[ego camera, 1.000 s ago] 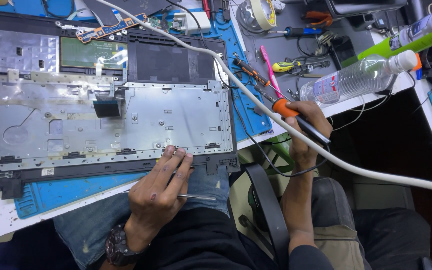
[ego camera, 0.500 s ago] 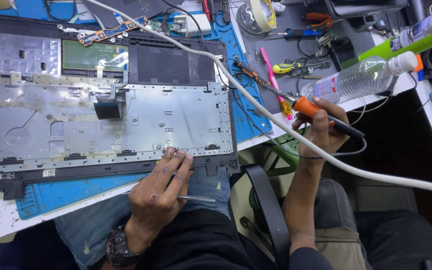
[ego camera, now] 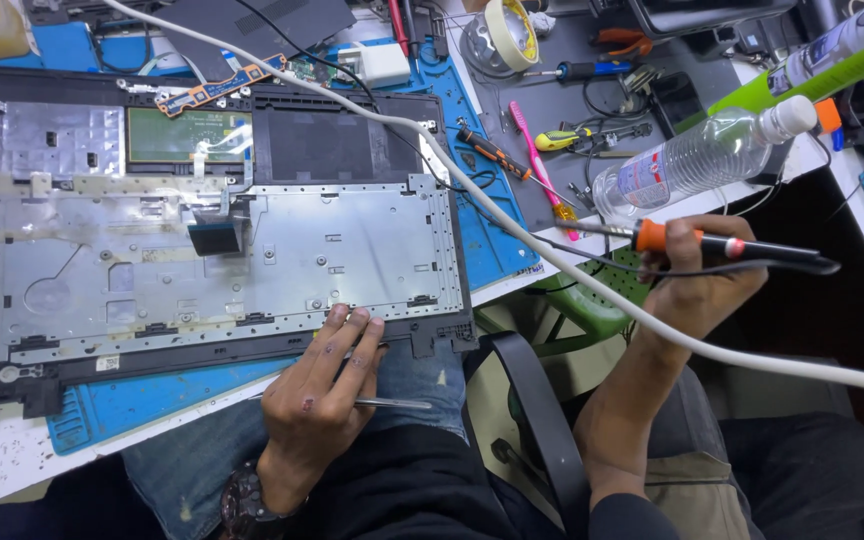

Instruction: Repairing a laptop by using a soldering iron to melt plastic rivets on the internal frame.

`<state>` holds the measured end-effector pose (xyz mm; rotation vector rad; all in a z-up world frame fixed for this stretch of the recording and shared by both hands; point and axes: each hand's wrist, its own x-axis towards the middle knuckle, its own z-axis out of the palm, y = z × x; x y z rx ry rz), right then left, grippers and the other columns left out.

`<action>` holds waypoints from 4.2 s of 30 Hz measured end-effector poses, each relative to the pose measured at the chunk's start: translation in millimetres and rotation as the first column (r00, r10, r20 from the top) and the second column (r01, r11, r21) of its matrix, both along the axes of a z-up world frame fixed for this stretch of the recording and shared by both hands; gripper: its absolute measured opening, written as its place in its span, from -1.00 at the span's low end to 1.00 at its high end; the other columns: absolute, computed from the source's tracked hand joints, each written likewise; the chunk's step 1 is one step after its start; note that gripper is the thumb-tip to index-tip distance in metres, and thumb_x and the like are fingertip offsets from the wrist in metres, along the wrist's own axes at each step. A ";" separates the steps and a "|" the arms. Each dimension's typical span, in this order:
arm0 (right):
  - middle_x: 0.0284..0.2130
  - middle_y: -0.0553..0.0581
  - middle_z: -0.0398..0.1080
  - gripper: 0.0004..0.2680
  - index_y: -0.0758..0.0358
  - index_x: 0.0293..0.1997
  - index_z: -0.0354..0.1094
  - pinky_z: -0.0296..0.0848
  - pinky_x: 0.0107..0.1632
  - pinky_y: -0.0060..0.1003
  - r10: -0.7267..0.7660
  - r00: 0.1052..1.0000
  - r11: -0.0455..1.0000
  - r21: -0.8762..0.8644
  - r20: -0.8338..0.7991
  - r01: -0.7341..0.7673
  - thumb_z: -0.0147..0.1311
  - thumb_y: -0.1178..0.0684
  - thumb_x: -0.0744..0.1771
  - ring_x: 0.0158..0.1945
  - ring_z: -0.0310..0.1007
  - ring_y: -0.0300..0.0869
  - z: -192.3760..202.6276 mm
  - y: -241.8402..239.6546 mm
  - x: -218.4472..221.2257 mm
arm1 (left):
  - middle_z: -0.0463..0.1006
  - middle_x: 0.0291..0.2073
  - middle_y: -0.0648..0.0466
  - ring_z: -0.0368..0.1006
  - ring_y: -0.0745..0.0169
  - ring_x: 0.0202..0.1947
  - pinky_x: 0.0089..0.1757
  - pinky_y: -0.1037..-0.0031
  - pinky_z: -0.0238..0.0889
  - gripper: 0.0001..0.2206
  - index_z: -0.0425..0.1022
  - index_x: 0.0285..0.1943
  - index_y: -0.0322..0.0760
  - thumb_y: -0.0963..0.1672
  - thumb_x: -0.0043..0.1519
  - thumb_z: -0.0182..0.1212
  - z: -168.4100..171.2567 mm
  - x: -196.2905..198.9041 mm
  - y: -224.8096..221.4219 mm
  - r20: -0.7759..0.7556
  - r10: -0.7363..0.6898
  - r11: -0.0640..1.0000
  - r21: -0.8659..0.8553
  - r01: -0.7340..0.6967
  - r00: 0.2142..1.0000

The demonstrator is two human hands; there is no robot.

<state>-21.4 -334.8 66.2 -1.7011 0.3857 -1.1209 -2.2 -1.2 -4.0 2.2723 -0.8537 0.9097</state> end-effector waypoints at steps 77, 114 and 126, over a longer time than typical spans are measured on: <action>-0.45 0.14 0.42 -0.90 0.30 -0.34 0.36 0.39 -0.30 -0.36 0.684 0.720 0.695 0.196 0.117 -0.692 0.14 0.09 0.26 -0.46 0.39 -0.16 -83.4 -26.0 55.2 | 0.42 0.35 -0.06 0.38 0.02 0.35 -0.49 0.59 0.06 -0.57 0.42 0.31 -0.04 -0.34 0.36 -0.08 44.5 38.6 -34.0 -0.039 -0.257 0.721 0.658 0.219 0.966; -0.39 0.26 0.41 -0.80 0.35 -0.31 0.37 0.36 -0.15 -0.37 0.749 0.661 0.639 -0.210 -0.051 -0.740 0.22 -0.01 0.32 -0.31 0.42 -0.11 -54.5 -9.5 45.3 | 0.33 0.38 -0.14 0.26 -0.13 0.40 -0.56 0.48 0.38 -0.40 0.29 0.39 -0.13 -0.39 0.14 0.03 34.3 39.7 -24.4 -0.156 -0.305 0.655 0.682 0.326 0.939; -0.42 0.18 0.45 -0.88 0.34 -0.25 0.38 0.47 -0.28 -0.38 0.856 0.512 0.498 -0.150 -0.073 -0.854 0.18 0.10 0.32 -0.37 0.45 -0.11 -72.1 -25.1 48.8 | 0.45 0.30 -0.11 0.34 -0.06 0.36 -0.43 0.56 0.30 -0.58 0.41 0.26 -0.12 -0.34 0.29 -0.06 21.0 43.6 -26.3 -0.062 -0.327 0.770 0.561 0.304 0.943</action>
